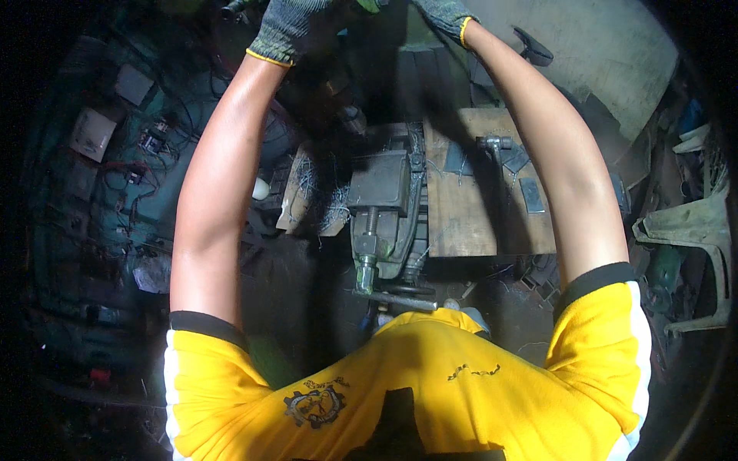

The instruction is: The person operates a drill press to drill holes in small metal pieces. They apply liquid from a bottle to the work area, adjust the drill press handle, and use a hammer to tap the metal pieces into position.

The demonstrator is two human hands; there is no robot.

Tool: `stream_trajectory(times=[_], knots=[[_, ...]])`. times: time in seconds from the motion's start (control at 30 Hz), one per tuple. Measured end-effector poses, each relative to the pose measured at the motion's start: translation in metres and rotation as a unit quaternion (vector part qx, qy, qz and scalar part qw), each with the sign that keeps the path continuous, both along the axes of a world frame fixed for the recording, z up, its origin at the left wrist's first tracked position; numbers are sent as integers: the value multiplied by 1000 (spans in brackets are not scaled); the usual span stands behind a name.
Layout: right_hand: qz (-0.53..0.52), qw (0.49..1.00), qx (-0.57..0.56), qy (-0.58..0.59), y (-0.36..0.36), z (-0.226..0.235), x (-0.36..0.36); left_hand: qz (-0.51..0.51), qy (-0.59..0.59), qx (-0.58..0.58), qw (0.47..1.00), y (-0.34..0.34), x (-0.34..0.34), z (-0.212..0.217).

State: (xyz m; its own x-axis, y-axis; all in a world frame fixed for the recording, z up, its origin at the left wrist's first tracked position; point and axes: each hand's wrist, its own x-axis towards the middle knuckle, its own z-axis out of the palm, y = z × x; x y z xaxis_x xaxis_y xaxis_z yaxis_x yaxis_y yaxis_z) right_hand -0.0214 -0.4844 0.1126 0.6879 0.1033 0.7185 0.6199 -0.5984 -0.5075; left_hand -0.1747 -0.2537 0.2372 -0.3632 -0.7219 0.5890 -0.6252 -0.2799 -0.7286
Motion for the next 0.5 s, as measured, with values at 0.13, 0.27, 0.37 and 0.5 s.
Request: stream_trajectory(times=[0.13, 0.27, 0.37, 0.5], knots=[[6, 940, -154, -303, 2, -15, 17, 56, 37, -55, 996, -2, -5, -9], [28, 999, -40, -21, -1, -20, 12, 150, 85, -80, 982, -5, -11, -14], [24, 998, -39, -31, -2, -19, 18, 134, 113, -108, 979, -12, -11, -14], [-46, 936, -229, -265, 2, -23, 41, 66, 157, -174, 970, -22, -9, -20]])
